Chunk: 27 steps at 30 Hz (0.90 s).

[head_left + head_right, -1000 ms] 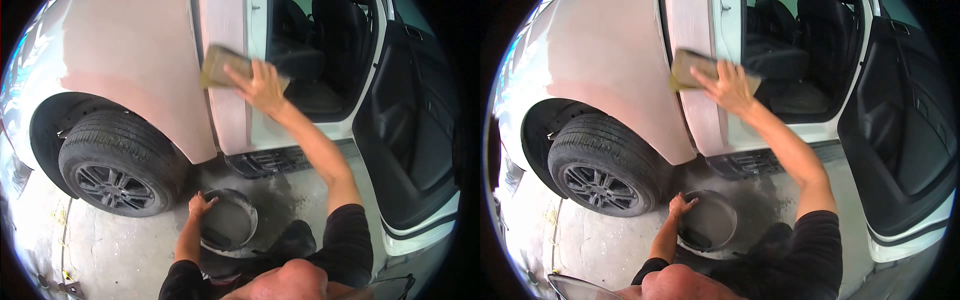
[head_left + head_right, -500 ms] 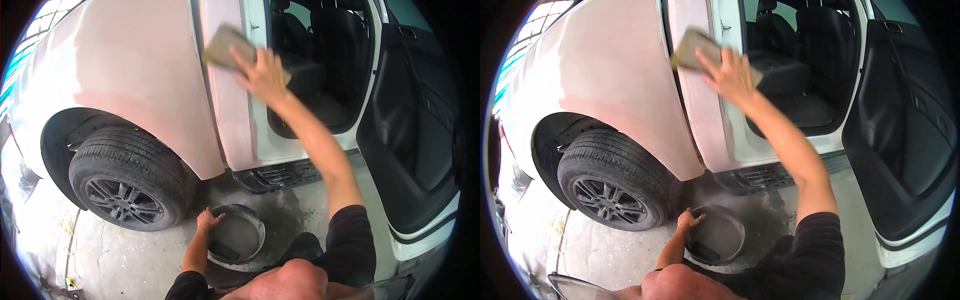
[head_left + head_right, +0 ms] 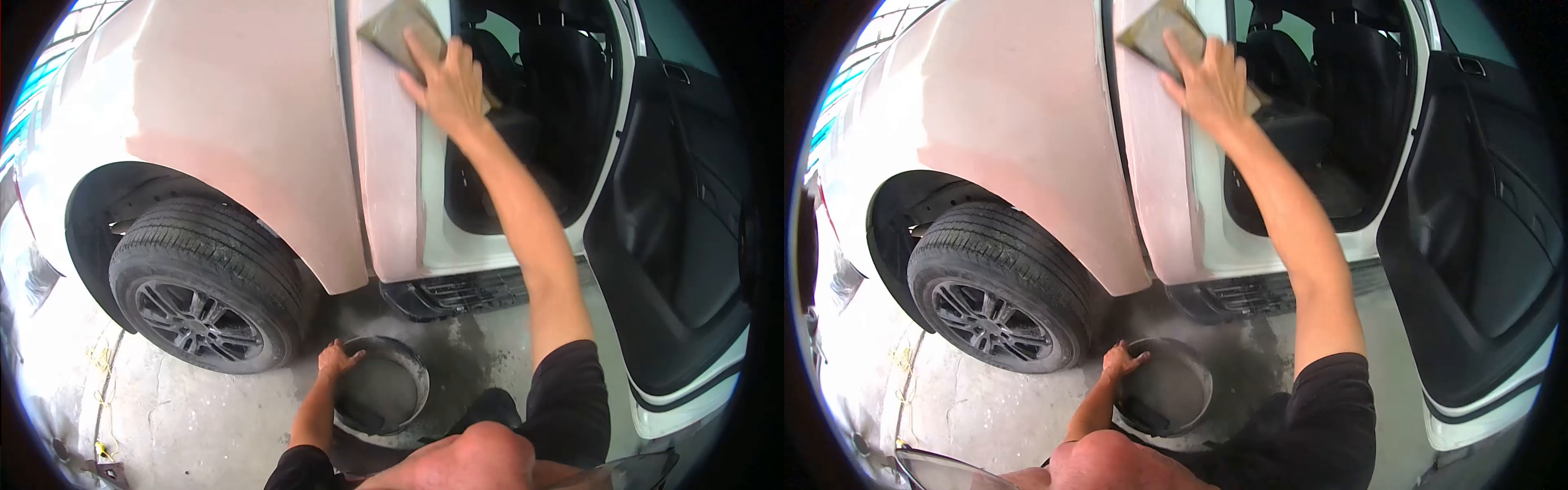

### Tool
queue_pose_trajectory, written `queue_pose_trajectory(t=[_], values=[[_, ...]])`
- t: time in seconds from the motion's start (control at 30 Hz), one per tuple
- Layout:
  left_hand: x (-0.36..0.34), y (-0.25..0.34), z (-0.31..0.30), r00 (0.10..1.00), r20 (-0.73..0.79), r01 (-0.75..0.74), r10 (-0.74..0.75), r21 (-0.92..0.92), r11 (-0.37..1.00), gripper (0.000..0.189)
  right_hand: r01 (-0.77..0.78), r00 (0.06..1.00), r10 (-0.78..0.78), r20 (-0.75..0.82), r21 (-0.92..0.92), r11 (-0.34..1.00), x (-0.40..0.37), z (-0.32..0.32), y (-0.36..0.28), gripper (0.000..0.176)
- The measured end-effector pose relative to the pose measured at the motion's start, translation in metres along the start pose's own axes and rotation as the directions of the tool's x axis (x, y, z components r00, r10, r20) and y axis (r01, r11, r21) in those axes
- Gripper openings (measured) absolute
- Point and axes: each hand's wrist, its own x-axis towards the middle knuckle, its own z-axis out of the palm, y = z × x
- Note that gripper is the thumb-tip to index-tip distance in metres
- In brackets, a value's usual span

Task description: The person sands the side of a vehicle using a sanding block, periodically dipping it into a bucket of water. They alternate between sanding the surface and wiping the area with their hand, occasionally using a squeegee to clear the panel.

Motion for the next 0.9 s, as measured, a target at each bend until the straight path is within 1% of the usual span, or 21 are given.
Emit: queue_pose_trajectory(t=[0.03, 0.07, 0.13, 0.17, 0.23, 0.3, 0.33, 0.4, 0.43, 0.47, 0.5, 0.53, 0.63, 0.67, 0.7, 0.73, 0.77, 0.8, 0.87, 0.9], values=[[0.004, 0.005, -0.004, 1.0, -0.003, 0.012, -0.012, -0.004, 1.0, 0.101, 0.019, 0.998, -0.02, -0.064, -0.022, 1.0, 0.03, 0.004, 0.008, 0.07], [0.001, 0.008, -0.007, 1.0, 0.007, 0.025, -0.025, -0.003, 1.0, 0.101, -0.096, 0.995, 0.096, 0.021, 0.028, 0.995, 0.055, -0.004, 0.004, 0.067], [0.001, 0.012, -0.006, 1.0, 0.004, 0.028, -0.028, 0.002, 1.0, 0.101, -0.33, 0.929, 0.307, 0.205, 0.086, 0.94, 0.098, -0.026, -0.008, 0.059], [0.001, 0.01, -0.004, 1.0, -0.01, 0.024, -0.024, 0.002, 1.0, 0.101, -0.248, 0.964, 0.241, 0.111, 0.06, 0.967, 0.089, -0.021, -0.004, 0.063], [-0.005, 0.004, 0.0, 0.999, -0.031, 0.02, -0.02, 0.007, 1.0, 0.101, -0.084, 0.995, 0.083, -0.058, -0.013, 0.996, 0.045, 0.003, 0.008, 0.071], [-0.004, 0.002, 0.003, 0.998, -0.057, -0.001, 0.002, 0.01, 1.0, 0.1, -0.025, 1.0, 0.025, -0.012, 0.012, 1.0, -0.028, -0.008, -0.007, 0.069], [-0.004, 0.002, 0.0, 1.0, -0.019, 0.004, -0.004, 0.006, 1.0, 0.099, -0.017, 0.999, 0.017, 0.029, -0.008, 1.0, -0.03, -0.016, -0.005, 0.069], [-0.005, -0.002, -0.001, 0.999, -0.037, -0.016, 0.016, -0.003, 1.0, 0.099, -0.019, 0.995, 0.021, 0.099, -0.03, 0.999, -0.029, -0.021, -0.006, 0.068], [-0.004, -0.001, 0.0, 0.999, -0.045, -0.028, 0.028, -0.006, 1.0, 0.098, 0.02, 1.0, -0.019, 0.018, -0.056, 0.998, -0.004, -0.014, 0.002, 0.067], [0.001, 0.003, 0.001, 0.999, -0.032, -0.019, 0.019, -0.007, 1.0, 0.099, -0.038, 0.999, 0.038, 0.026, -0.006, 0.999, 0.029, -0.012, 0.006, 0.066], [0.006, 0.007, 0.001, 1.0, -0.022, -0.007, 0.007, -0.004, 1.0, 0.099, -0.069, 0.998, 0.068, -0.013, -0.006, 0.998, 0.062, -0.008, 0.011, 0.06], [0.004, 0.003, 0.0, 1.0, -0.006, 0.009, -0.009, 0.011, 1.0, 0.1, -0.089, 0.996, 0.091, -0.025, 0.064, 0.994, 0.09, 0.002, 0.021, 0.057], [-0.004, 0.009, -0.007, 1.0, -0.012, 0.019, -0.019, -0.009, 1.0, 0.103, -0.107, 0.992, 0.107, -0.072, 0.012, 0.994, 0.095, -0.001, 0.016, 0.051], [-0.005, 0.007, -0.005, 1.0, -0.019, 0.01, -0.01, -0.009, 1.0, 0.104, -0.151, 0.989, 0.151, 0.005, 0.005, 0.989, 0.073, -0.008, 0.007, 0.055], [-0.004, 0.004, -0.002, 1.0, -0.028, -0.003, 0.003, -0.012, 1.0, 0.105, -0.109, 0.994, 0.109, -0.007, -0.031, 0.994, 0.037, -0.009, 0.0, 0.06], [-0.003, 0.001, 0.0, 0.999, -0.037, -0.015, 0.014, -0.016, 1.0, 0.106, -0.052, 0.997, 0.056, 0.046, -0.089, 0.995, 0.0, -0.015, -0.01, 0.067], [-0.004, -0.001, 0.002, 0.999, -0.039, -0.023, 0.022, -0.012, 1.0, 0.106, -0.021, 0.994, 0.027, 0.103, -0.06, 0.998, -0.036, -0.017, -0.017, 0.076], [-0.003, -0.001, 0.004, 0.999, -0.043, -0.027, 0.026, -0.01, 1.0, 0.106, -0.085, 0.975, 0.073, 0.21, 0.047, 0.995, -0.047, -0.026, -0.023, 0.076], [0.001, -0.007, 0.002, 0.999, -0.039, -0.019, 0.019, 0.007, 1.0, 0.106, -0.027, 0.991, 0.028, 0.133, -0.012, 1.0, -0.022, -0.019, -0.009, 0.074], [0.0, -0.004, 0.001, 1.0, -0.025, -0.01, 0.01, 0.007, 1.0, 0.105, 0.006, 0.995, -0.002, 0.098, -0.043, 0.999, 0.005, -0.017, -0.001, 0.073]])
